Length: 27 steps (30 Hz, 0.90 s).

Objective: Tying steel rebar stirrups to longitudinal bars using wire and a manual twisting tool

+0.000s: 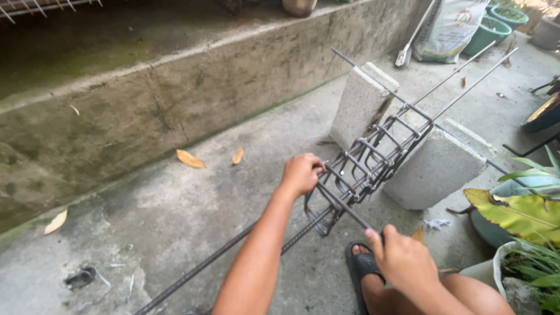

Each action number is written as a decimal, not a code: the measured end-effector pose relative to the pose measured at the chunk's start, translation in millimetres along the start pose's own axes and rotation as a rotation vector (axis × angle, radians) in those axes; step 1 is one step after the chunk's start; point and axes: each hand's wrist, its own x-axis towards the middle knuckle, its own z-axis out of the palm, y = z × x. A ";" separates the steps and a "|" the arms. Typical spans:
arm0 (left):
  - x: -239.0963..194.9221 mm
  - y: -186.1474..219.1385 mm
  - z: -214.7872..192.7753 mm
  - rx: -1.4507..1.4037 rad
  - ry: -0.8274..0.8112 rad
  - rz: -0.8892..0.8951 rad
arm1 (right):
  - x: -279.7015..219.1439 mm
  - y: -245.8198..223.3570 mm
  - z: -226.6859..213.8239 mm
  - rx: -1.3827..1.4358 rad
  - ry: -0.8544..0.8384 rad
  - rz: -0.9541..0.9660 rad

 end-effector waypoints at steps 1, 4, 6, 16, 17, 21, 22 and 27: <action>2.4 2.7 1.8 0.003 0.006 0.009 | 0.6 -1.4 8.3 0.001 0.011 0.002; -3.4 12.1 9.5 0.089 0.044 0.069 | -4.9 -2.8 24.4 -0.183 0.218 -0.064; -5.6 20.1 9.2 0.141 0.019 0.083 | -3.6 -2.3 19.8 -0.350 0.402 -0.219; 2.6 14.0 24.8 0.428 -0.145 0.123 | 63.7 43.8 -20.0 -0.425 0.518 -0.632; 1.7 11.1 21.4 0.365 -0.176 0.084 | 66.6 44.2 -25.0 -0.425 0.525 -0.663; -1.1 17.8 -17.4 -0.046 -0.233 -0.087 | 60.9 47.0 -10.7 -0.299 0.561 -0.658; 1.1 9.5 -23.2 -0.036 -0.237 -0.098 | 61.6 44.2 -18.0 -0.284 0.559 -0.661; -13.2 -27.4 -42.1 -0.457 -0.127 -0.092 | 58.4 47.2 -30.3 -0.323 0.562 -0.615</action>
